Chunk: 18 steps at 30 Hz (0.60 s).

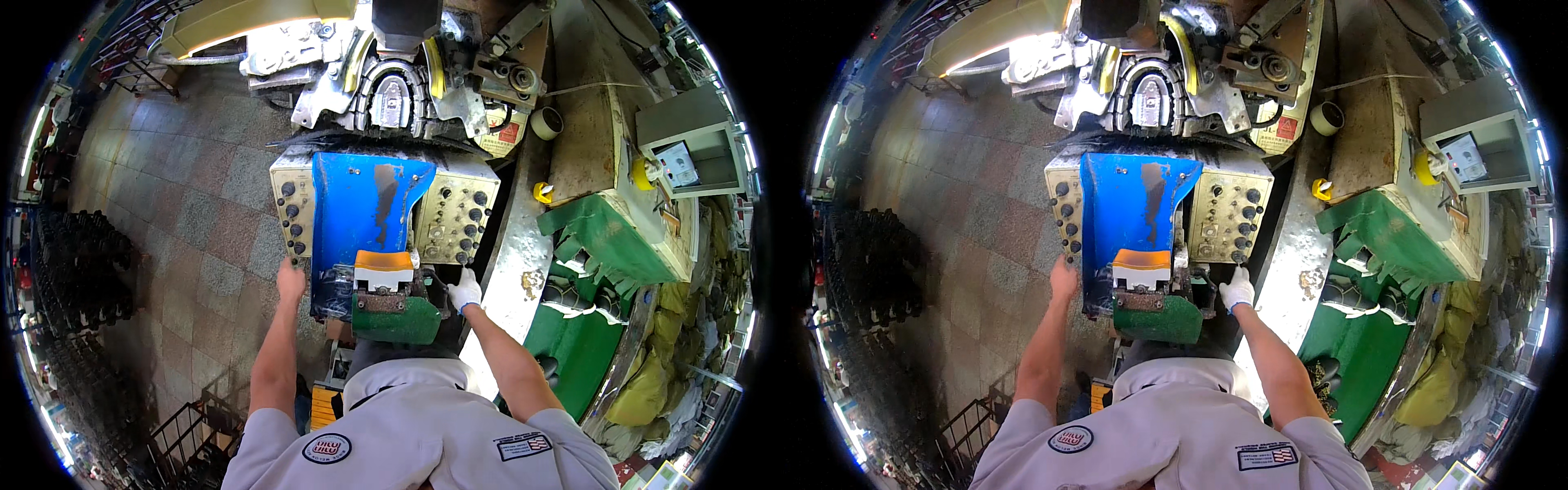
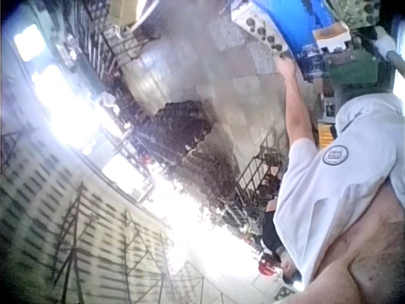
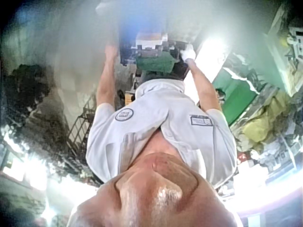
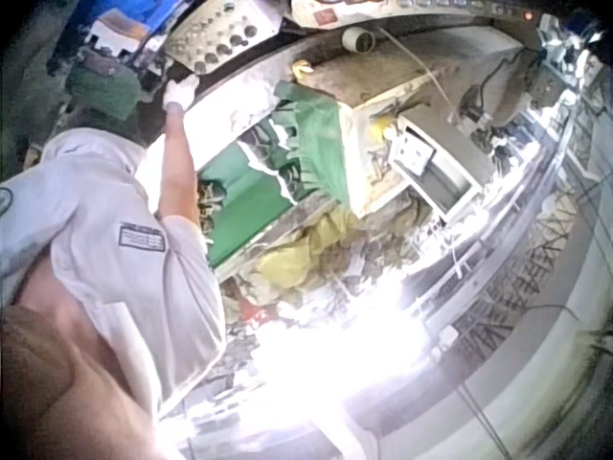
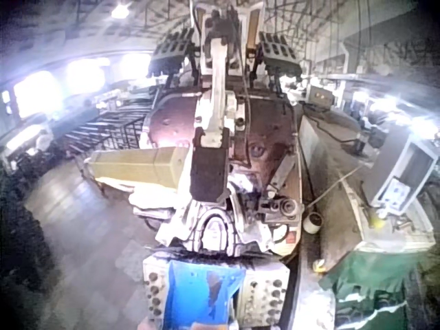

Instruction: The person shapes shoes by placing them onto a specialized machine, activating the machine with buttons to compress or mold the heel and toe, and then removing the shoes and placing them on a conveyor belt.

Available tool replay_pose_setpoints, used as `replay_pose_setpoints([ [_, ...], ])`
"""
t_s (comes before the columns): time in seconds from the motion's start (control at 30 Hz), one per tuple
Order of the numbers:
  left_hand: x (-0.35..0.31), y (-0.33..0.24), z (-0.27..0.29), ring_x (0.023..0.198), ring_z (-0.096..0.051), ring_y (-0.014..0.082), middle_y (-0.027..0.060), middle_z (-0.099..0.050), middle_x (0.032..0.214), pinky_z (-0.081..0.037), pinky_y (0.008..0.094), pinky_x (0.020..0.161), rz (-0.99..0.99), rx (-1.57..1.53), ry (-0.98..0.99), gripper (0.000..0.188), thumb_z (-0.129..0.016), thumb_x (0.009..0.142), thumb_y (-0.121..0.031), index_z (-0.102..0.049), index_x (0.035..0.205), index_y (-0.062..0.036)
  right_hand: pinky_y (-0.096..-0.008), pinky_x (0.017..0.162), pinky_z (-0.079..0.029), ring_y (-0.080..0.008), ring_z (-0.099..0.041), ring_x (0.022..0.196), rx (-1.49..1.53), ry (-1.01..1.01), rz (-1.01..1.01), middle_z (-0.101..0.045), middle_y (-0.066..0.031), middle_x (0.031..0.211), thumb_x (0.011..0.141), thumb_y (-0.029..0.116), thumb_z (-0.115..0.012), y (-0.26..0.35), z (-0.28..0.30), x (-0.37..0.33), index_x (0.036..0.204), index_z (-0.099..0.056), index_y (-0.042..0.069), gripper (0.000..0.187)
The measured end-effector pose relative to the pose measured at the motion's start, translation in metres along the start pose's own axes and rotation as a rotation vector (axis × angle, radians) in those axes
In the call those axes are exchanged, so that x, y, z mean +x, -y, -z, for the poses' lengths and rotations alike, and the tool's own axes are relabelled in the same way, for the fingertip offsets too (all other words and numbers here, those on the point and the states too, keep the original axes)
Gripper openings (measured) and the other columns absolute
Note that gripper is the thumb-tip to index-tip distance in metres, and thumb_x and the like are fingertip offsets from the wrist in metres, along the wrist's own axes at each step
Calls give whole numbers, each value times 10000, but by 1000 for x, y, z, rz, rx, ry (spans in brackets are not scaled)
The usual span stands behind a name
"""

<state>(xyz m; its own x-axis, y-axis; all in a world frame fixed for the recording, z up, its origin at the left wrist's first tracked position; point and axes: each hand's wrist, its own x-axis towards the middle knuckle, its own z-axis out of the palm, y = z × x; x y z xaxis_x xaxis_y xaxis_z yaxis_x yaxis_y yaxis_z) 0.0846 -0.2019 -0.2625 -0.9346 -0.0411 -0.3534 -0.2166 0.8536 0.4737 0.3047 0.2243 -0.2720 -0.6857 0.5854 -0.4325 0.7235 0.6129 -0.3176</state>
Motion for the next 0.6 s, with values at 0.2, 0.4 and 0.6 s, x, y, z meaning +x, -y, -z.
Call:
replay_pose_setpoints([
  [0.2,38,97,-46,811,-674,398,244,-616,865,-571,471,728,481,-798,-186,187,-524,857,-21,-585,995,90,-465,684,-558,-316,-638,762,1233,186,-579,-632,-151,853,877,119,-688,-21,-53,48,1002,-603,37,172],
  [0.4,66,62,-28,620,-601,294,109,-494,805,-655,432,714,654,-1432,-69,49,-497,891,-15,-469,894,25,-512,772,-595,-381,-662,854,1546,137,-721,-648,-257,1009,922,80,-624,-42,-49,71,1096,-597,-35,211],
  [0.6,68,55,-20,783,-622,337,187,-515,902,-628,507,886,633,-1537,-149,41,-481,875,-12,-459,890,19,-465,724,-603,-362,-663,756,1608,57,-712,-658,-255,925,874,11,-631,-37,-49,66,1036,-613,-110,203],
])
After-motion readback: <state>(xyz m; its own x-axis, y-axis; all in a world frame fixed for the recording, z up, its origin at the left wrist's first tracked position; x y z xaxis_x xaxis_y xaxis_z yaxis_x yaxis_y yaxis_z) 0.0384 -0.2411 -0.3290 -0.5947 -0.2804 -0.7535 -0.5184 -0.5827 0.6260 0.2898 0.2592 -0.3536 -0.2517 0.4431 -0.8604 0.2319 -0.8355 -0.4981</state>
